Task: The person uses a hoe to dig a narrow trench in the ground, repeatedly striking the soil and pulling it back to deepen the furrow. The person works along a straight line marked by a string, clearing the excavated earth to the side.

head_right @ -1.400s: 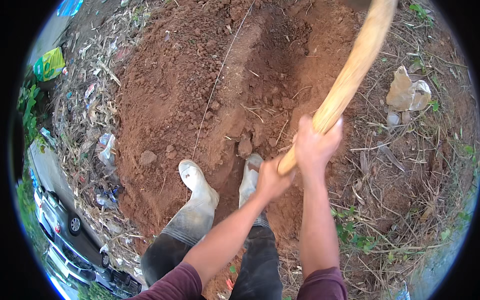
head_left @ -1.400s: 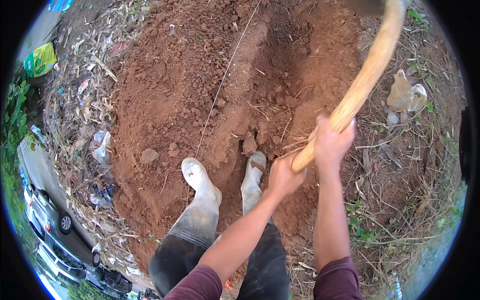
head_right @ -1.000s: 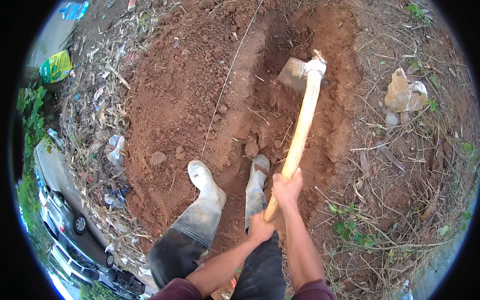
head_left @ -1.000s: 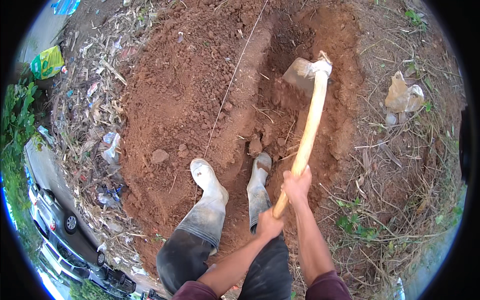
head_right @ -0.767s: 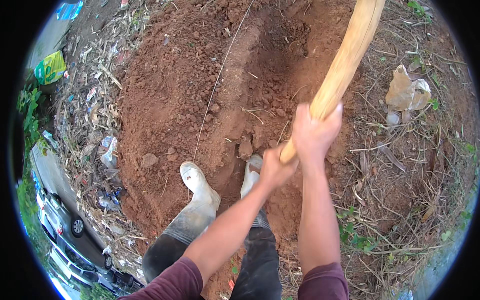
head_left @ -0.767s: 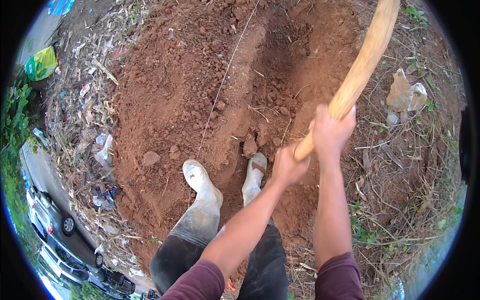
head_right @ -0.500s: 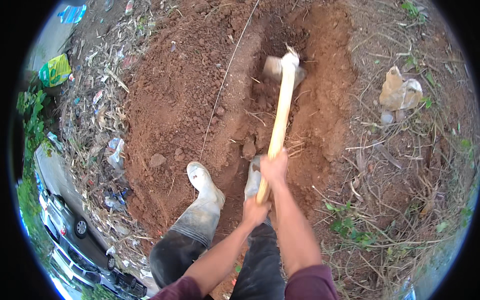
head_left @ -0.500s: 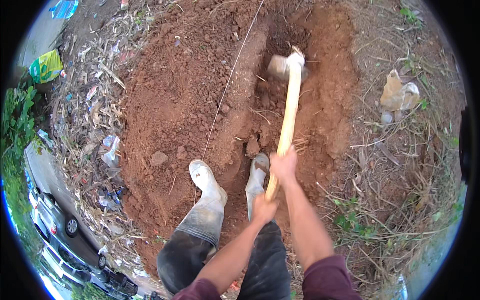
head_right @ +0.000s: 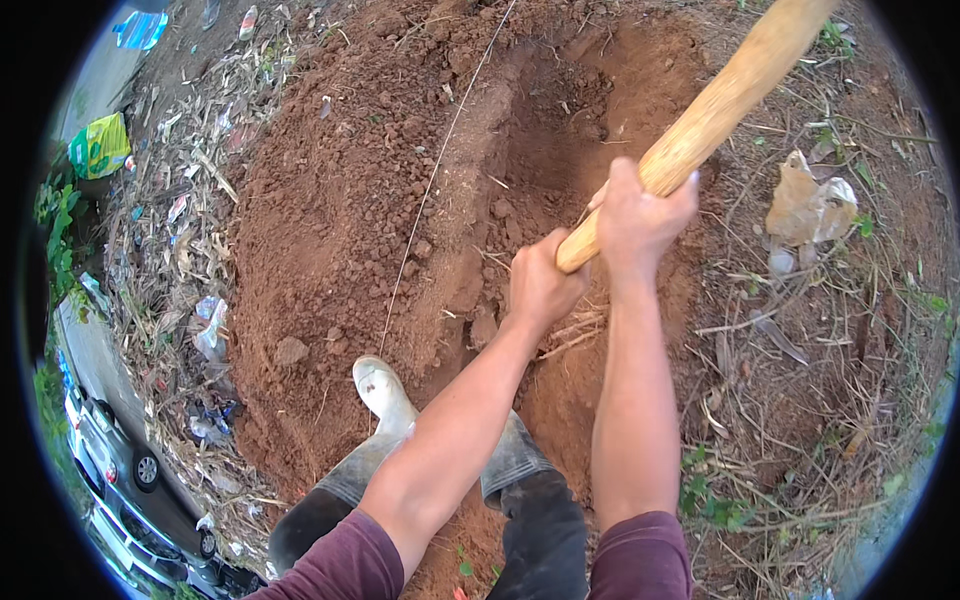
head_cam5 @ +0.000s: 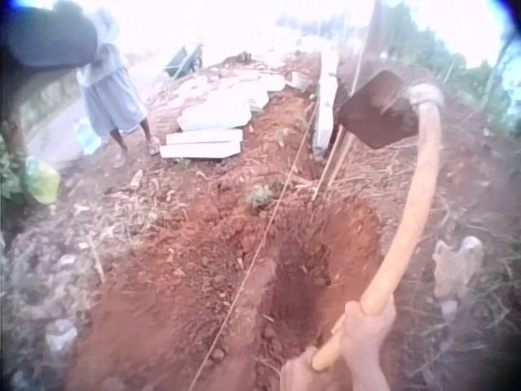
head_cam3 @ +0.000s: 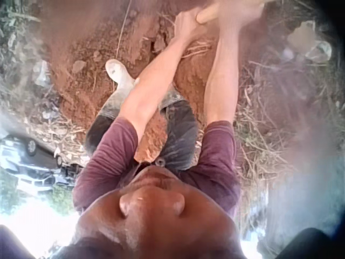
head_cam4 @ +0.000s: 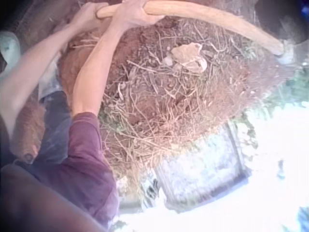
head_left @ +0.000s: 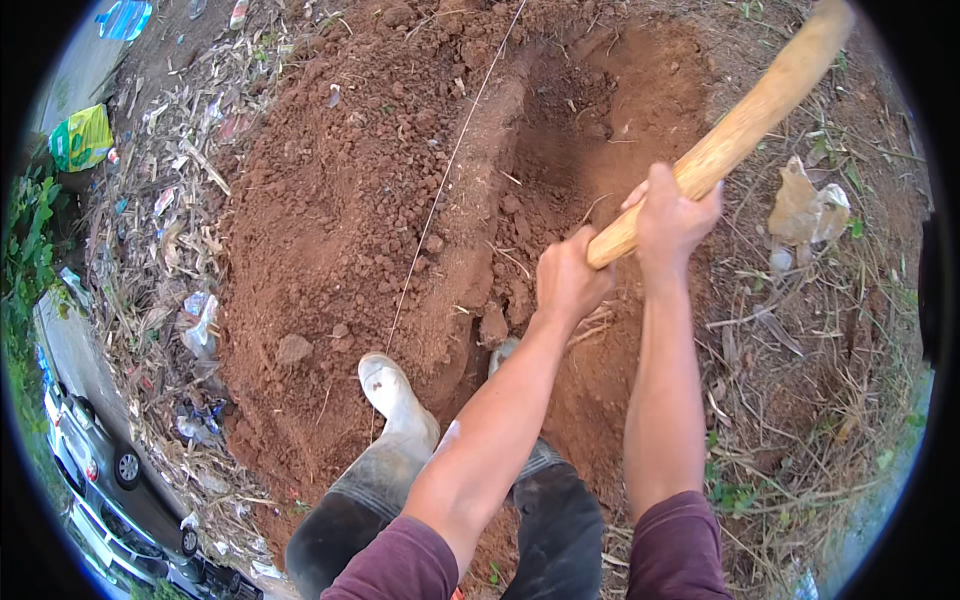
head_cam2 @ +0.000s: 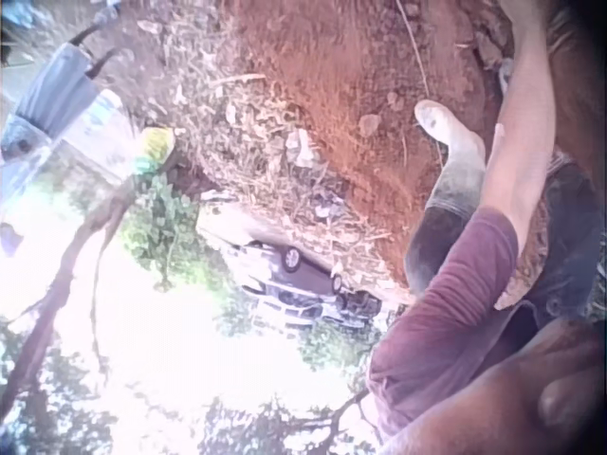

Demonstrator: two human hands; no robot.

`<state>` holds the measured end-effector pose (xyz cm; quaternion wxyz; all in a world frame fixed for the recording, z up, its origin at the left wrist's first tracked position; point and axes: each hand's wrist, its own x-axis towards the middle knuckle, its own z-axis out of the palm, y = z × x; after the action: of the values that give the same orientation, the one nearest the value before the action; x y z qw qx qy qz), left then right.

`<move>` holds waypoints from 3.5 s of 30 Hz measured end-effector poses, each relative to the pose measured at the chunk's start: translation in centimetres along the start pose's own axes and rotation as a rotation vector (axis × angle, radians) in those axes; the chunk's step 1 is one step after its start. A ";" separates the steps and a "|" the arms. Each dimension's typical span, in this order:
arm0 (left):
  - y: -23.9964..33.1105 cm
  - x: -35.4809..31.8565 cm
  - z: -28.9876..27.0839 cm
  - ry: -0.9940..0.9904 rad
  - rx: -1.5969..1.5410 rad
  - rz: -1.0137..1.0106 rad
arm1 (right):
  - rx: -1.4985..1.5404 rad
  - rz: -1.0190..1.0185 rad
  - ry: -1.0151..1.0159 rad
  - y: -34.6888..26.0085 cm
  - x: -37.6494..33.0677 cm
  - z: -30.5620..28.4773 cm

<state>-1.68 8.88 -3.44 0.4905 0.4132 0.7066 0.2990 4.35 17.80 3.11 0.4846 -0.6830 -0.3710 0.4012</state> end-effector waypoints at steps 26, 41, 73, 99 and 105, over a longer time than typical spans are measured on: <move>-15.0 -13.1 4.9 -0.205 -0.049 -0.463 | -0.377 0.440 -0.069 20.4 -8.2 -3.9; -12.7 -7.1 3.5 -0.134 -0.095 -0.194 | -0.232 0.174 0.094 12.4 -6.7 0.0; -6.2 -7.4 5.0 -0.070 -0.459 0.205 | -0.235 -0.123 0.171 2.2 -7.9 -2.5; -11.6 7.4 2.4 -0.030 -0.131 0.253 | 0.043 -0.158 0.384 11.5 0.1 5.2; -17.5 -4.5 5.9 -0.326 -0.170 -0.425 | -0.590 0.145 0.092 25.7 -2.9 -1.3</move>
<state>-0.41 -3.37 -17.92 0.6825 0.2558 0.6613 0.1774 7.45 8.16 -20.74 0.2517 -0.8364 -0.3997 0.2782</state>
